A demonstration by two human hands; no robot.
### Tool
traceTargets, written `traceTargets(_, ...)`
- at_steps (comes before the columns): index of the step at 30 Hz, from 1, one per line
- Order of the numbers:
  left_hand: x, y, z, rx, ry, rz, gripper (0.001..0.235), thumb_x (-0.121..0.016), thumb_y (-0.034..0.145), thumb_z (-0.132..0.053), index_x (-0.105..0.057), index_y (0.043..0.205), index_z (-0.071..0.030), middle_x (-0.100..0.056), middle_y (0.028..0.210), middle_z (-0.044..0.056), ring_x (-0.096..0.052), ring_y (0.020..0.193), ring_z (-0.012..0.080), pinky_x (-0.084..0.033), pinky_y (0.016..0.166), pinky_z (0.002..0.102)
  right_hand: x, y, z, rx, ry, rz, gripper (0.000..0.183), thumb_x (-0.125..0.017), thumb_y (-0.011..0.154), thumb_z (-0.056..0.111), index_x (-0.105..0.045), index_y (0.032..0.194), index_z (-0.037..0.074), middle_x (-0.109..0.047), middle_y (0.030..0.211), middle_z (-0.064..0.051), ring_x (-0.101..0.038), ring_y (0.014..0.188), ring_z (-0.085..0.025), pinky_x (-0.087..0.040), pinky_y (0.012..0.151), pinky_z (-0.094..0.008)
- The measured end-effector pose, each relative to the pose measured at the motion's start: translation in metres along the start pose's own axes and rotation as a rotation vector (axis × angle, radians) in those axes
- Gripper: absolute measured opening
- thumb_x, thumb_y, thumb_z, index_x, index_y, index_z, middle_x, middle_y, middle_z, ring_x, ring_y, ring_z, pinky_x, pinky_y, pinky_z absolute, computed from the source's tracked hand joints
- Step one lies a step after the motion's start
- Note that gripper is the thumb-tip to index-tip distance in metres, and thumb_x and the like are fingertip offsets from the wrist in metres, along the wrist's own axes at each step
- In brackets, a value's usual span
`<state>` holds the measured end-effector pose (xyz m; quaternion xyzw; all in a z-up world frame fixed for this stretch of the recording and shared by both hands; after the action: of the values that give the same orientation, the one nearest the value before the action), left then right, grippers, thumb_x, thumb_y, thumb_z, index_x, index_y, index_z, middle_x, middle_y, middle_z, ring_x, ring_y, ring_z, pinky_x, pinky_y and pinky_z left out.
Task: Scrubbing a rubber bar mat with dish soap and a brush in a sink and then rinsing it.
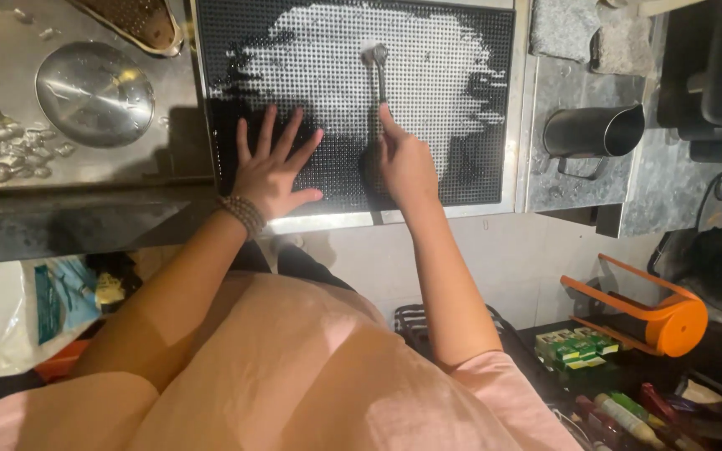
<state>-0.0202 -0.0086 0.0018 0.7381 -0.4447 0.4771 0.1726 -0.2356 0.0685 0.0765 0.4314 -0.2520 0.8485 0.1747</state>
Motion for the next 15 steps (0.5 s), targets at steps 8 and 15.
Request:
traceTargets(8, 0.004, 0.0, -0.001, 0.02, -0.007, 0.005, 0.102, -0.074, 0.075, -0.065, -0.028, 0.161, -0.034, -0.01, 0.172, 0.009, 0.0, 0.157, 0.0416, 0.003, 0.116, 0.075, -0.025, -0.17, -0.044, -0.095, -0.168, 0.172, 0.052, -0.06, 0.094, 0.017, -0.056, 0.145, 0.029, -0.066, 0.072, -0.025, -0.066, 0.067, -0.045, -0.051, 0.064, -0.057)
traceTargets(15, 0.004, 0.001, -0.001, -0.025, -0.022, -0.028, 0.102, -0.073, 0.075, -0.065, -0.031, 0.161, -0.031, -0.009, 0.171, 0.011, 0.001, 0.156, 0.0432, 0.004, 0.113, 0.076, -0.039, -0.019, -0.008, -0.008, -0.091, -0.039, 0.045, -0.06, 0.1, 0.024, -0.058, 0.145, 0.031, -0.069, 0.079, -0.025, -0.068, 0.072, -0.046, -0.053, 0.068, -0.055)
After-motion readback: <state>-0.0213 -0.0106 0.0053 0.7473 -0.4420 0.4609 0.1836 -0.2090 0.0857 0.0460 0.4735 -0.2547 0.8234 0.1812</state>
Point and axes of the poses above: each hand's wrist, its own y-axis towards the middle knuckle, its own x-axis out of the back of the hand, z = x × y, the point moved 3 cm from there along y, towards the middle knuckle
